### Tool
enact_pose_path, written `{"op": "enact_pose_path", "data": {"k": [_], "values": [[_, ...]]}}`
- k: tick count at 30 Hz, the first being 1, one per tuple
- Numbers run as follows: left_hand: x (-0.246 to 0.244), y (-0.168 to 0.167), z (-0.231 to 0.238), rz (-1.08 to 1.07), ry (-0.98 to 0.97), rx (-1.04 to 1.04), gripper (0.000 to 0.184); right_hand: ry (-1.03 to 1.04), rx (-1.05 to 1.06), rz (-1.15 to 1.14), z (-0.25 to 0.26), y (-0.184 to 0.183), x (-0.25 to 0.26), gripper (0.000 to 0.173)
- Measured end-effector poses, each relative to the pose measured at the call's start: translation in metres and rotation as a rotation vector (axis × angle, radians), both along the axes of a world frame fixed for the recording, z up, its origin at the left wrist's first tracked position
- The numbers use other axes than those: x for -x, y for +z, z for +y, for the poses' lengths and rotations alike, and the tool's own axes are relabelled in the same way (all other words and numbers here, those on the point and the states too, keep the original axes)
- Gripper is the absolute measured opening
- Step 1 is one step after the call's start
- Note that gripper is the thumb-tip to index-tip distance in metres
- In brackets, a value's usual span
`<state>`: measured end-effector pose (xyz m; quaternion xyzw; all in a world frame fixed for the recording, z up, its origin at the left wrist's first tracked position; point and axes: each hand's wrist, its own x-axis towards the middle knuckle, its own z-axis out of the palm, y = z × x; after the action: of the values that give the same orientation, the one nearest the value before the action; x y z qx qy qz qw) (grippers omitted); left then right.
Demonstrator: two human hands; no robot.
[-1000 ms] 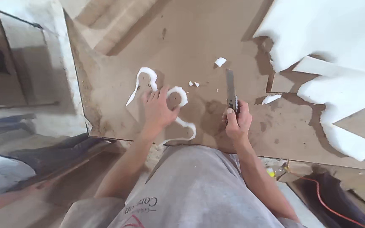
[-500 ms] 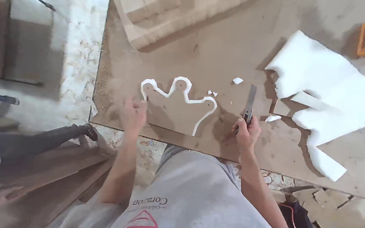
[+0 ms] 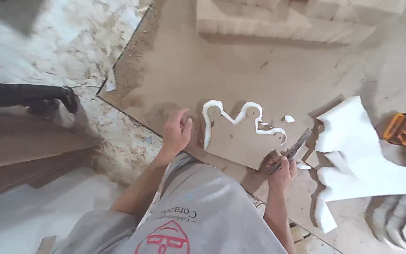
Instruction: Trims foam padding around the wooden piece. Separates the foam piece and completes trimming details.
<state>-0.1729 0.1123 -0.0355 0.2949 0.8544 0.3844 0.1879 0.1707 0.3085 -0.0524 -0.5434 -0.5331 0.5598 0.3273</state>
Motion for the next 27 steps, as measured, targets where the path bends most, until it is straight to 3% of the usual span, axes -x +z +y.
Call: {"op": "enact_pose_path", "data": {"k": [9, 14, 17, 22, 24, 27], "values": [[0.005, -0.016, 0.001, 0.085, -0.018, -0.035, 0.047, -0.008, 0.055, -0.082, -0.003, 0.037, -0.019, 0.036], [0.016, -0.015, 0.000, 0.145, -0.130, 0.021, 0.047, -0.053, 0.048, -0.116, -0.005, 0.045, -0.029, 0.025], [0.029, -0.005, 0.013, 0.140, -0.167, 0.083, 0.043, -0.123, 0.093, -0.317, -0.002, 0.042, -0.033, 0.024], [0.036, 0.037, 0.077, 0.160, -0.388, 0.204, 0.045, -0.122, 0.126, -0.671, 0.013, 0.041, -0.040, 0.040], [0.029, 0.050, 0.096, 0.216, -0.416, 0.146, 0.044, -0.096, 0.063, -0.702, 0.023, 0.040, -0.040, 0.042], [0.020, 0.053, 0.079, 0.203, -0.342, 0.082, 0.047, -0.139, 0.051, -0.580, 0.021, 0.042, -0.035, 0.036]]}}
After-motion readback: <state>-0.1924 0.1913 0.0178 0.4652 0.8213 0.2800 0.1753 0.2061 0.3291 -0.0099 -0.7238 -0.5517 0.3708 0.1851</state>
